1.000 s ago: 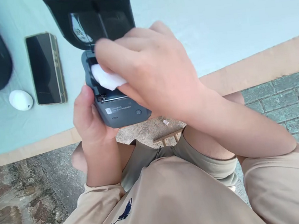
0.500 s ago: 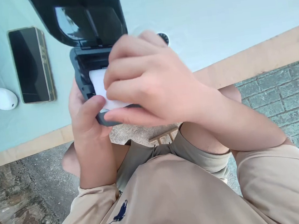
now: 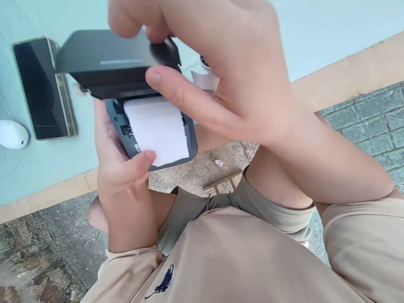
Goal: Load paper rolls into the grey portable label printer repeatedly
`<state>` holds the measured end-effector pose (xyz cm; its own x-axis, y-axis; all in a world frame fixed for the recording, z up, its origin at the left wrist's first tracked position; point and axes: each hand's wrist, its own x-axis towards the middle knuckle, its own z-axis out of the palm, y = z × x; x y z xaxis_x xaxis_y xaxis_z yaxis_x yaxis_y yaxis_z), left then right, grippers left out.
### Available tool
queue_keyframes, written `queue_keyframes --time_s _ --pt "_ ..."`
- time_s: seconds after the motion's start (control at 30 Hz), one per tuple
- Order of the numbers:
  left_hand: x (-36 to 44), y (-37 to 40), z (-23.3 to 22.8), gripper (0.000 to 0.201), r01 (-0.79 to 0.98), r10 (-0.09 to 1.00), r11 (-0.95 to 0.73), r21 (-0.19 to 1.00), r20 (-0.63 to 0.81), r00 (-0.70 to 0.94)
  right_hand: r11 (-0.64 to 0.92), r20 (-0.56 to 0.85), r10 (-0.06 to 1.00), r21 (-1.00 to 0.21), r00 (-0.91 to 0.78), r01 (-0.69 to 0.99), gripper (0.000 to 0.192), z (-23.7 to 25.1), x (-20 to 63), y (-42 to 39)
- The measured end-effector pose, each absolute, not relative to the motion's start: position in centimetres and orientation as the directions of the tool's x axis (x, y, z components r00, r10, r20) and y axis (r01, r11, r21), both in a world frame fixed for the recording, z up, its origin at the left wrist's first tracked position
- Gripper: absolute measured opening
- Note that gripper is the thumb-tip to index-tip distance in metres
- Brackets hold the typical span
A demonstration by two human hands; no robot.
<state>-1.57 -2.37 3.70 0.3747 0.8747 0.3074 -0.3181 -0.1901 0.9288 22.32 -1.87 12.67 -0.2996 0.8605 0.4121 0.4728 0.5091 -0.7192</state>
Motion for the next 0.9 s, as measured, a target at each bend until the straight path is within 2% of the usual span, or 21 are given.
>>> queue_keyframes --time_s 0.07,0.13,0.23,0.33,0.4,0.5,0.67,0.73,0.83,0.9 --pt "-1.9 -2.7 4.4 0.089 -0.294 0.878 -0.143 0.945 0.258 0.404 0.637 0.519 0.768 -0.556 -0.376 0.534 0.033 12.7 22.4 -2.1" --pt "-2.0 -2.8 4.2 0.087 -0.304 0.885 -0.143 0.942 0.259 0.387 0.686 0.54 0.721 -0.461 -0.435 0.563 0.032 12.7 22.5 -2.1" --pt "-2.0 -2.5 3.3 0.093 -0.297 0.912 -0.134 0.946 0.235 0.337 0.676 0.438 0.736 -0.456 -0.516 0.578 0.037 12.7 22.7 -2.1" --pt "-1.9 -2.6 3.6 0.104 -0.296 0.915 -0.151 0.943 0.247 0.32 0.653 0.323 0.757 -0.384 -0.568 0.653 0.039 12.8 22.7 -2.0" --pt "-1.7 -3.0 4.9 0.104 -0.285 0.923 -0.079 0.955 0.179 0.342 0.643 0.304 0.766 -0.348 -0.567 0.682 0.046 12.9 22.5 -1.9" --pt "-1.1 -3.8 6.9 0.091 -0.308 0.938 0.093 0.947 0.02 0.345 0.636 0.318 0.771 -0.35 -0.551 0.688 0.055 12.9 22.0 -2.0" --pt "0.2 -4.0 6.5 0.051 -0.468 0.981 0.004 0.884 0.088 0.175 0.624 0.41 0.775 -0.378 -0.481 0.684 0.048 12.4 21.3 -2.9" --pt "0.3 -4.1 6.3 0.047 -0.453 0.982 0.03 0.891 0.059 0.181 0.628 0.422 0.772 -0.4 -0.474 0.667 0.05 12.3 21.3 -3.4" --pt "0.1 -4.3 6.6 0.045 -0.417 0.977 0.083 0.905 0.009 0.214 0.653 0.37 0.757 -0.424 -0.539 0.627 0.044 12.5 21.3 -3.8" --pt "0.0 -4.3 6.6 0.049 -0.401 0.974 0.088 0.912 0.005 0.224 0.663 0.381 0.749 -0.403 -0.543 0.631 0.04 12.7 21.1 -4.0"
